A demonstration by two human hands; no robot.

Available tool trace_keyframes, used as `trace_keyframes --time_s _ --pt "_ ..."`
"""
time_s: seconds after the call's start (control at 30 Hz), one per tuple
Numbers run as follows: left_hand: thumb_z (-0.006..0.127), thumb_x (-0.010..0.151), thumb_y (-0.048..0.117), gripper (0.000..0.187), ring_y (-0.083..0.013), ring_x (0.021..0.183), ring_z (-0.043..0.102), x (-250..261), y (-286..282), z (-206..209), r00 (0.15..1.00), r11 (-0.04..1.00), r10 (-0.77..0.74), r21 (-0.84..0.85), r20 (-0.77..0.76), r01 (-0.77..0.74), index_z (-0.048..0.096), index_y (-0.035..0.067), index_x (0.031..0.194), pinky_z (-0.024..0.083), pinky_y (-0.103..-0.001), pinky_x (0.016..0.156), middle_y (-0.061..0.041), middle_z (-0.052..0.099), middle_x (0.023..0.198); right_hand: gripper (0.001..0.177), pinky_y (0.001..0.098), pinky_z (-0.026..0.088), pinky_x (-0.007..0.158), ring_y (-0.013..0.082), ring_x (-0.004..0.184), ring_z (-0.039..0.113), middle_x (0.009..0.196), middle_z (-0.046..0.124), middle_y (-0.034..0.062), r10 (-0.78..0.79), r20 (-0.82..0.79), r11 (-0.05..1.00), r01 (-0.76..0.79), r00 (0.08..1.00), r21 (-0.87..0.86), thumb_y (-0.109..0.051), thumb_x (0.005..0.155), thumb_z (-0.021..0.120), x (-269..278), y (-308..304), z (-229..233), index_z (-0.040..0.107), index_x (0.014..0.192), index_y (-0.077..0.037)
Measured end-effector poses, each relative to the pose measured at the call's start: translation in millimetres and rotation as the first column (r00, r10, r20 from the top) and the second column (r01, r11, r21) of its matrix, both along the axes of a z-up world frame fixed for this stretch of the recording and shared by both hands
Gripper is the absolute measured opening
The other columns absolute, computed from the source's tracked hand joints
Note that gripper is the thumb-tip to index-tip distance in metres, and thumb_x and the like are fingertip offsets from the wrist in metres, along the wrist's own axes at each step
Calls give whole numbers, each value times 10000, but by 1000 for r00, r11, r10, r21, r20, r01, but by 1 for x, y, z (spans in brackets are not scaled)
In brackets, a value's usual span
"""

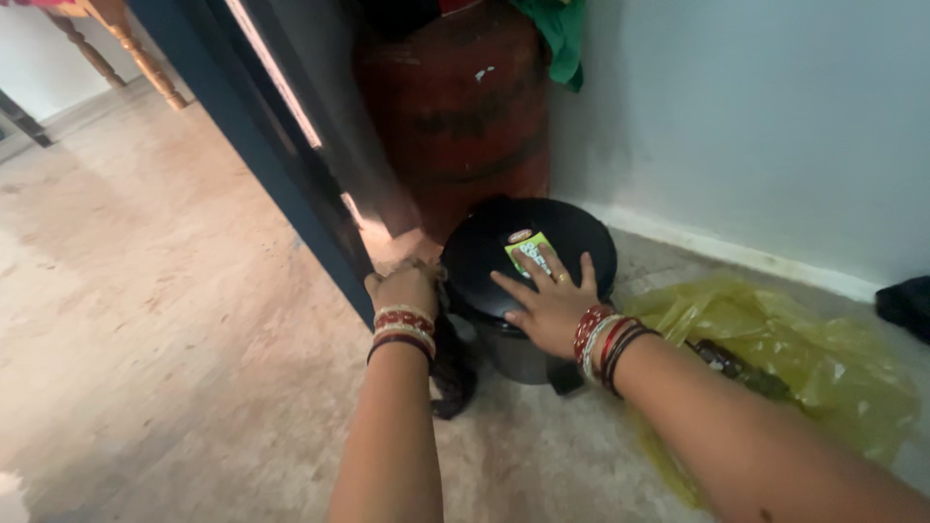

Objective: The person removes a crumpled black plastic bag from a small metal trash bin, then inserts a new black plastic bag into the bin and secures it around the rim. The bin lid is opened and closed during the process.

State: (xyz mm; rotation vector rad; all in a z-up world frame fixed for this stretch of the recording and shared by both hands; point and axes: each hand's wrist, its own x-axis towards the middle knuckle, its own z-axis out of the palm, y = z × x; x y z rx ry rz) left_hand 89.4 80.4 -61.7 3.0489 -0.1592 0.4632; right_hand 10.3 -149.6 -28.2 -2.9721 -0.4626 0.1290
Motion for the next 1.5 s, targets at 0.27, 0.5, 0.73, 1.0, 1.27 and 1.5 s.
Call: trace_keyframes --time_s 0.27,0.5,0.73,1.0,1.27,1.5 --pt "504 976 185 293 -243 1082 685 39 -15 -11 990 985 131 -102 -58 -136 764 261 1090 381 -588 985 -24 697 1222 603 757 2 1151 299 1572 -42 1704 43 17 9 15 1000 -9 1000 1 -493 1015 394 -6 0 5 224 1584 -390" --pt "549 943 244 228 -235 1081 677 -19 -10 -24 995 979 94 -178 -25 -97 758 285 1024 405 -590 940 -20 703 1157 611 766 14 1142 305 1564 -23 1708 45 15 15 66 1000 -16 998 16 -482 1008 414 -5 1 0 234 1584 -383" --pt "604 929 288 202 -256 1024 694 -77 -31 0 995 998 12 -59 -96 -18 740 306 1078 423 -565 936 -25 703 1134 529 762 -21 1164 289 1577 -26 1701 87 -32 12 -2 992 -12 1000 124 -444 975 529 4 2 -1 419 1492 -473" --pt "592 943 313 243 -328 1088 684 -100 -83 17 937 941 -116 -339 -331 -3 755 212 1092 489 -527 954 -115 712 1152 460 609 64 1234 308 1559 283 1615 471 87 280 167 748 -324 945 580 -150 871 710 12 -38 -36 708 1326 -216" --pt "577 1023 400 377 -404 984 723 -92 -150 39 975 531 -103 -840 -196 -113 739 60 1008 540 -447 923 -241 744 984 574 348 496 1069 204 1237 657 1335 726 83 194 -162 536 34 967 844 -466 904 674 -2 -125 -26 665 1381 -147" --pt "665 830 163 185 -392 1002 709 -111 -174 -1 840 908 -193 -417 -506 -43 770 109 974 555 -425 931 -218 736 1034 608 413 458 1138 278 1319 615 1407 654 85 -236 -254 819 333 938 467 -458 817 742 -17 -262 -73 651 1368 -219"
